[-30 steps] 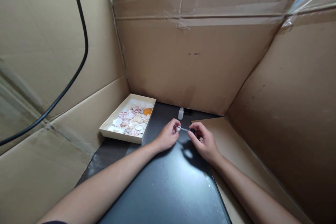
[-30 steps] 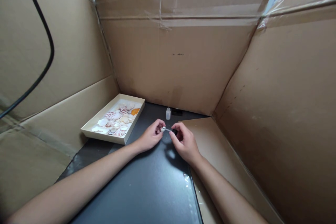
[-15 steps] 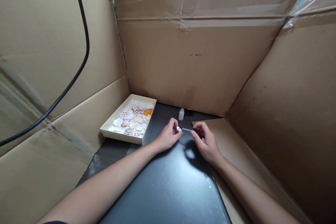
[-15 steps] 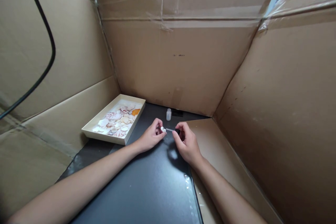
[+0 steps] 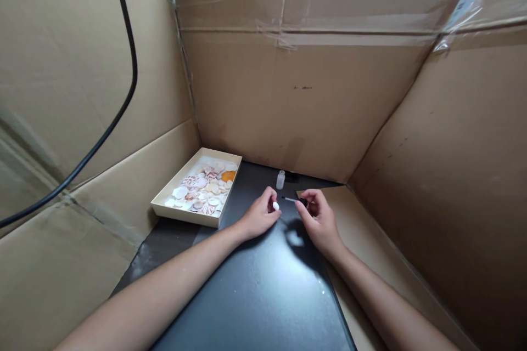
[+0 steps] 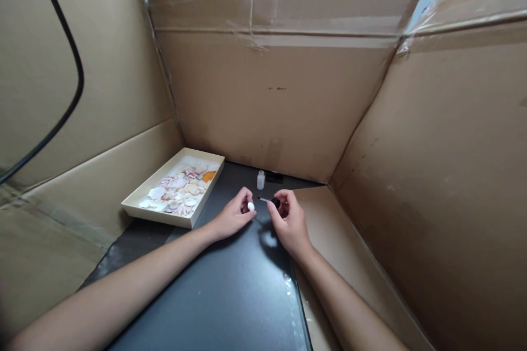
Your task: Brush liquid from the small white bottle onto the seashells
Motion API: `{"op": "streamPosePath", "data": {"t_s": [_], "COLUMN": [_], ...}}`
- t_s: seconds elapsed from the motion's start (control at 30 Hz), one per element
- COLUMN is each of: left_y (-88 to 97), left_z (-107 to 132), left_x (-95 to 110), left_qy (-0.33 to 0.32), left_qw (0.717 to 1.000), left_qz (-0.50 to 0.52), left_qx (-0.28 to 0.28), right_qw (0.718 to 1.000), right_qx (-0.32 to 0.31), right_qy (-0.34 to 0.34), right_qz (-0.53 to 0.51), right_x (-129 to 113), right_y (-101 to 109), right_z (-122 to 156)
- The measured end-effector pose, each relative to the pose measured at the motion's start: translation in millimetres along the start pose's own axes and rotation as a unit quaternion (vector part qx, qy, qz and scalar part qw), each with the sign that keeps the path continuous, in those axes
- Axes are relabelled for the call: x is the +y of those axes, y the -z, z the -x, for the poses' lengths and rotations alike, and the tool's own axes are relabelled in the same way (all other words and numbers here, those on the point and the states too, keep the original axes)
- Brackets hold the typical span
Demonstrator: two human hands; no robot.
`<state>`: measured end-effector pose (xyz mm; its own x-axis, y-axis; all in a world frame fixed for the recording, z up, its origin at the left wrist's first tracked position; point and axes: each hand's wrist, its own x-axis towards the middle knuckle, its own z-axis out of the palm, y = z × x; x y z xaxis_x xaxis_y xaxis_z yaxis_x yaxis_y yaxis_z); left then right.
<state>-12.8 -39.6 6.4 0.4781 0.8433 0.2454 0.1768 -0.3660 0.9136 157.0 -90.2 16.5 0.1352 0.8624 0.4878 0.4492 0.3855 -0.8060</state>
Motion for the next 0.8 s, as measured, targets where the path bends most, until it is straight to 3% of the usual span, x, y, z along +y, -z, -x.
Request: {"op": "streamPosePath", "data": {"t_s": [0.13, 0.3, 0.4, 0.8], "left_y": [-0.4, -0.3, -0.6, -0.3], "left_z": [0.4, 1.0, 0.6, -0.6], "left_x": [1.7, 3.4, 0.8, 0.3], "left_qy": [0.000, 0.000, -0.002, -0.002], "left_qw": [1.000, 1.000, 1.000, 1.000], "left_qz": [0.006, -0.006, -0.017, -0.014], "left_qx": [-0.001, 0.002, 0.003, -0.001], "right_qw": [0.999, 0.970, 0.959, 0.960], "right_qx": [0.033, 0.068, 0.051, 0.019], "right_qy": [-0.001, 0.128, 0.156, 0.155], "right_qz": [0.034, 0.194, 0.232, 0.233], "right_x": [-14.0, -33.4, -36.7, -18.3], "right_y": [3.1, 11.5, 9.8, -5.2], "right_z": [-22.4, -74.6, -96.7, -104.3]}}
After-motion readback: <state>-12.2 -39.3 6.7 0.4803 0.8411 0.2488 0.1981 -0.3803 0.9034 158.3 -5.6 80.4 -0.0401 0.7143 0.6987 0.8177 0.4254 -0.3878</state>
